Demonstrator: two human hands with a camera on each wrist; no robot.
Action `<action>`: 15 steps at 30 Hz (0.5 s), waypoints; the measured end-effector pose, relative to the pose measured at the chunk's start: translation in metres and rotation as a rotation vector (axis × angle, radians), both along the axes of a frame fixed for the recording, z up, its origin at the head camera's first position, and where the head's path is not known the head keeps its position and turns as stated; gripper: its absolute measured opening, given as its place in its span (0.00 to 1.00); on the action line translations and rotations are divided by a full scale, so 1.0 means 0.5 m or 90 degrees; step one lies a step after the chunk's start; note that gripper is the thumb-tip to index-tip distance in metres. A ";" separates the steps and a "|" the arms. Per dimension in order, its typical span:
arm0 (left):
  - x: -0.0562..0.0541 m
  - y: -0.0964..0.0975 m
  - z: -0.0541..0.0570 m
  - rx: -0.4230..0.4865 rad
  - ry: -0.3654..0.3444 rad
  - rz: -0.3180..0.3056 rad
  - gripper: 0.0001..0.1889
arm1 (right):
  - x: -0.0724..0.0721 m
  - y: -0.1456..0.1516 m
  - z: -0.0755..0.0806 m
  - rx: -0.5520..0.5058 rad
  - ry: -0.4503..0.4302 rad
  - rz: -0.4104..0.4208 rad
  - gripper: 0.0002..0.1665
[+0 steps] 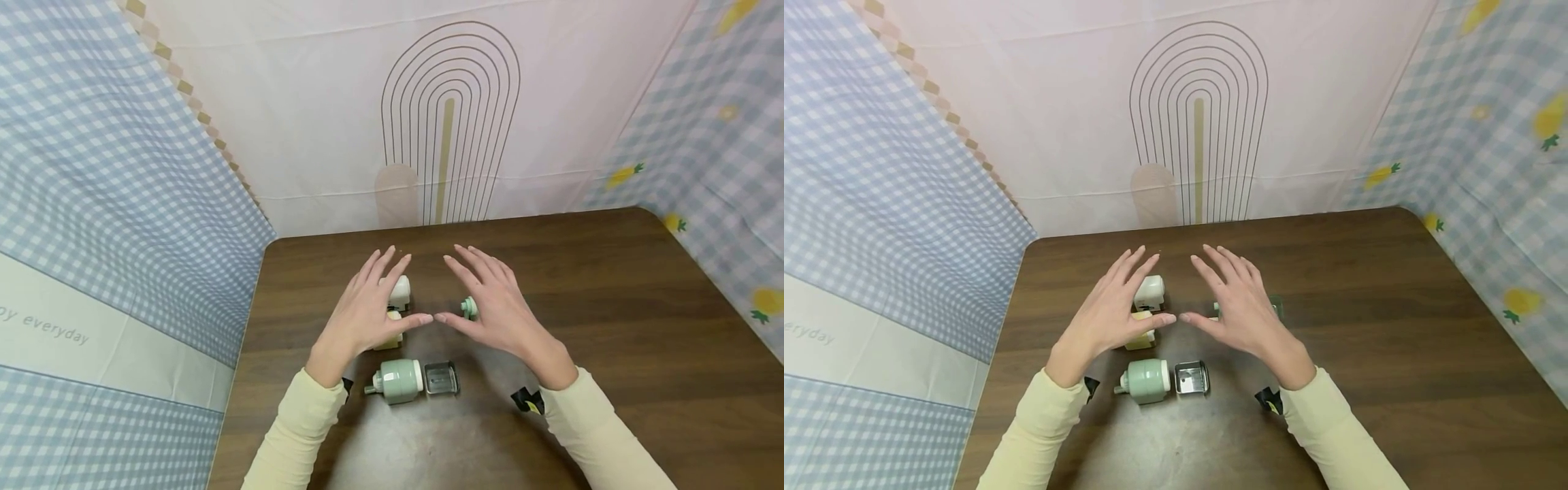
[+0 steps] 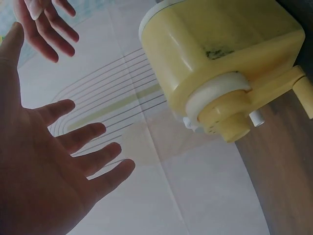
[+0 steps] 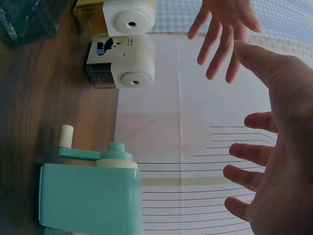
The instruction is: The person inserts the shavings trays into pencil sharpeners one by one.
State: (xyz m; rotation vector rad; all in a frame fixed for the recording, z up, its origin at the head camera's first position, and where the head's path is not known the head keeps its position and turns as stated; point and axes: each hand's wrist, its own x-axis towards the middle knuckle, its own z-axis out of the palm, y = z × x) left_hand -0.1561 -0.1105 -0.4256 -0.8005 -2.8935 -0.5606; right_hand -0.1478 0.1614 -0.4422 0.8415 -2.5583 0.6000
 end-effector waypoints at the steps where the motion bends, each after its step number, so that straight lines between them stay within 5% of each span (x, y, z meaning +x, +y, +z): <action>1: 0.000 0.000 -0.001 -0.003 -0.006 0.001 0.56 | 0.001 0.002 -0.001 0.001 0.002 -0.001 0.56; 15: 0.025 0.008 0.000 0.018 -0.030 -0.061 0.53 | 0.034 0.018 -0.018 -0.004 -0.060 0.029 0.57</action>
